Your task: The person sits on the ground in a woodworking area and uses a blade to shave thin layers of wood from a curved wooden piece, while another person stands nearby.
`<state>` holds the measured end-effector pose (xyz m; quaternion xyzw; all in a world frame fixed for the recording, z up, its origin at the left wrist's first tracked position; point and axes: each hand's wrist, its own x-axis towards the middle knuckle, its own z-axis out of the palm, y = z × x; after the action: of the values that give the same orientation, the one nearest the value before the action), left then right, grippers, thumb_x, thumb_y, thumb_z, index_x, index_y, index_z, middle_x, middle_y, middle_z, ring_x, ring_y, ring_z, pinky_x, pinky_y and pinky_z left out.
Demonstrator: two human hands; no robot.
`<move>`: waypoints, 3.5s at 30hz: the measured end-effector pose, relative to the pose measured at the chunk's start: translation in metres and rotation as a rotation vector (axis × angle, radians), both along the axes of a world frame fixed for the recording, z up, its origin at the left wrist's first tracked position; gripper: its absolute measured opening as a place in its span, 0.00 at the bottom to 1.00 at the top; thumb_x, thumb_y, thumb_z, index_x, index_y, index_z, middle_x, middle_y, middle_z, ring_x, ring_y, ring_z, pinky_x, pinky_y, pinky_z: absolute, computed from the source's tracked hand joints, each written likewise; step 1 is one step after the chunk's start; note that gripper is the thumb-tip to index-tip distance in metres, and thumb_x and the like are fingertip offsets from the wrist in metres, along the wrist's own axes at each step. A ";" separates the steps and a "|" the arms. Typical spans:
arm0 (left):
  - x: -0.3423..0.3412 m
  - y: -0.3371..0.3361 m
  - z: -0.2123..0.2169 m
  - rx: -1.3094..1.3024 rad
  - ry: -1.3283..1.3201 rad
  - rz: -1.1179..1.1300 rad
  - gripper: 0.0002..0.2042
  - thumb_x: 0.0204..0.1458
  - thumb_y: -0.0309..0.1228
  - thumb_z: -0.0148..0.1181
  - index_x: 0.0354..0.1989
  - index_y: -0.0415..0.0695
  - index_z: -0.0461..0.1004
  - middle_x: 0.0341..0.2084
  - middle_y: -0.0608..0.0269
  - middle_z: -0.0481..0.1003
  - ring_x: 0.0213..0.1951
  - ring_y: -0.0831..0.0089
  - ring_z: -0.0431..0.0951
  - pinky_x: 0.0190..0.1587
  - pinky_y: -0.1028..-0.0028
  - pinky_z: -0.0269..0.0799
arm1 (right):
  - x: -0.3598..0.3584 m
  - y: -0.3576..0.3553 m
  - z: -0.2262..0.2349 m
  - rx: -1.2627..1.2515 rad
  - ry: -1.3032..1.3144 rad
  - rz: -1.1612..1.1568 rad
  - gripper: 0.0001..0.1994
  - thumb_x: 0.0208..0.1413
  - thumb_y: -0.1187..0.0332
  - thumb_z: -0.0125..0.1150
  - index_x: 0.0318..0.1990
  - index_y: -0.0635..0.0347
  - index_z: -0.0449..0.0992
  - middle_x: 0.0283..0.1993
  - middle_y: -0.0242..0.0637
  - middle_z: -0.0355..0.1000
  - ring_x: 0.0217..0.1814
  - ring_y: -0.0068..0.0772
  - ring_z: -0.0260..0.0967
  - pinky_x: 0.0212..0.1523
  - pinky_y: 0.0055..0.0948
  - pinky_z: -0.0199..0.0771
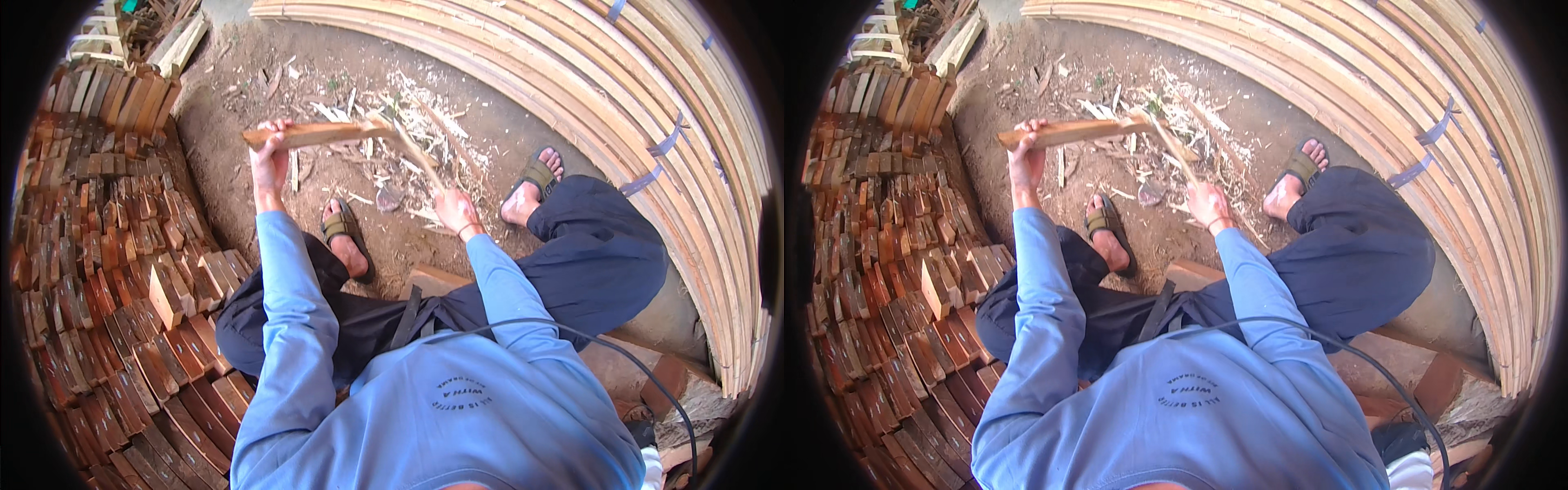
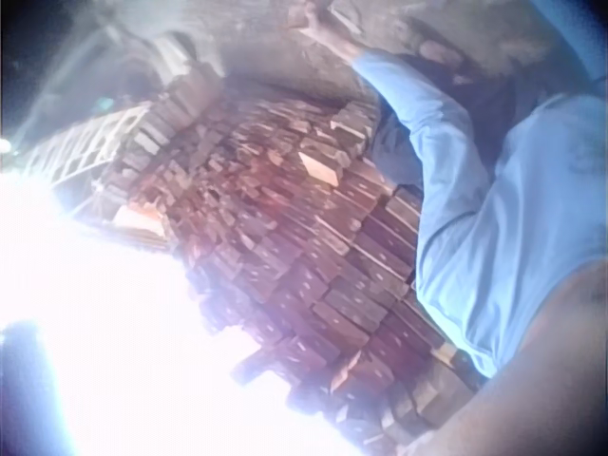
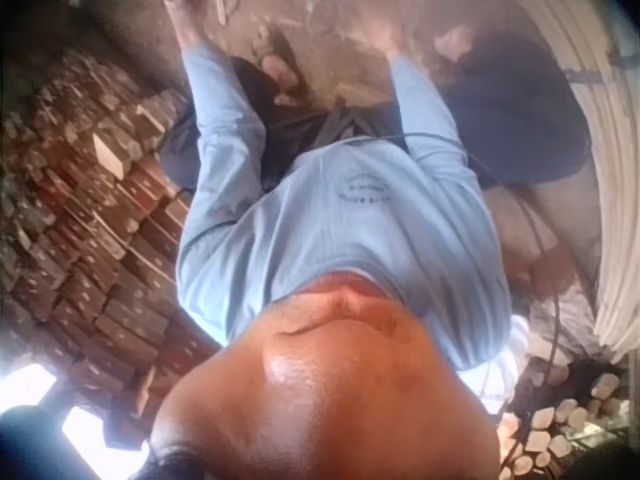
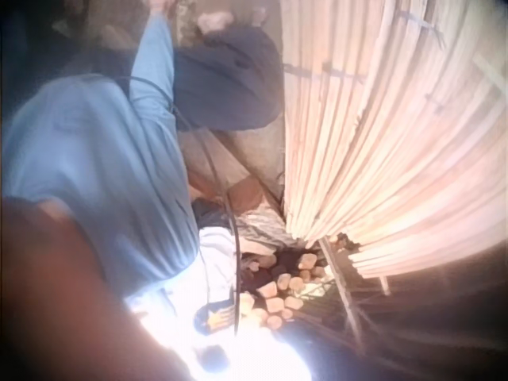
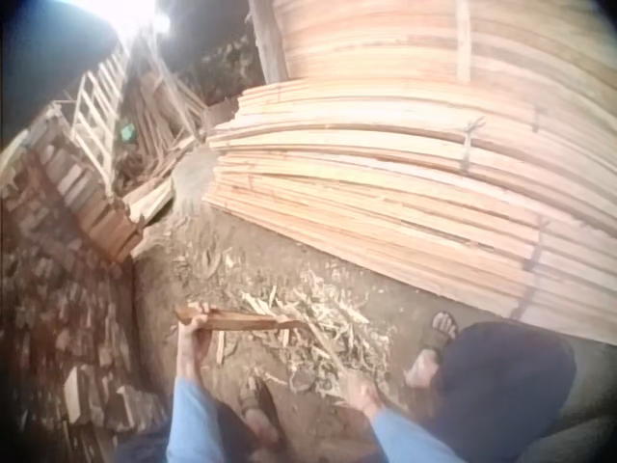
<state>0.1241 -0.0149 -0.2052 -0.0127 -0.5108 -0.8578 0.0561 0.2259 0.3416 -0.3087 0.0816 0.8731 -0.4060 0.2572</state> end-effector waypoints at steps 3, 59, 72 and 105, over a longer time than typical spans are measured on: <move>-0.001 0.005 0.002 -0.021 -0.026 0.009 0.10 0.45 0.19 0.60 0.35 0.43 0.69 0.37 0.61 0.70 0.50 0.62 0.71 0.64 0.62 0.58 | -0.001 0.000 -0.004 -0.017 0.131 -0.015 0.21 0.61 0.57 0.50 0.37 0.71 0.78 0.30 0.62 0.74 0.36 0.60 0.75 0.39 0.50 0.73; -0.008 -0.007 -0.003 -0.400 -0.099 0.105 0.18 0.57 0.37 0.55 0.51 0.39 0.76 0.53 0.59 0.72 0.55 0.67 0.71 0.57 0.66 0.66 | -0.013 -0.006 -0.036 0.005 0.246 0.137 0.11 0.49 0.59 0.57 0.33 0.58 0.74 0.25 0.37 0.71 0.25 0.36 0.71 0.24 0.38 0.70; -0.114 0.128 -0.054 -0.797 0.025 0.158 0.21 0.55 0.43 0.61 0.50 0.38 0.77 0.48 0.57 0.75 0.51 0.62 0.74 0.56 0.63 0.69 | -0.008 0.078 0.002 -0.778 -0.155 -0.198 0.04 0.48 0.69 0.61 0.30 0.57 0.74 0.19 0.35 0.74 0.18 0.30 0.73 0.15 0.31 0.69; -0.116 0.133 -0.068 -0.939 -0.032 0.314 0.24 0.52 0.45 0.64 0.49 0.37 0.77 0.46 0.55 0.76 0.48 0.60 0.76 0.54 0.62 0.71 | -0.001 0.032 0.048 -0.417 0.098 -0.232 0.19 0.48 0.54 0.67 0.27 0.62 0.69 0.16 0.39 0.69 0.15 0.32 0.69 0.17 0.31 0.67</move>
<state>0.0082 0.1180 -0.2728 0.0536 -0.8387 -0.5163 0.1649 0.2245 0.3732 -0.2611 0.1065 0.7667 -0.6076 0.1777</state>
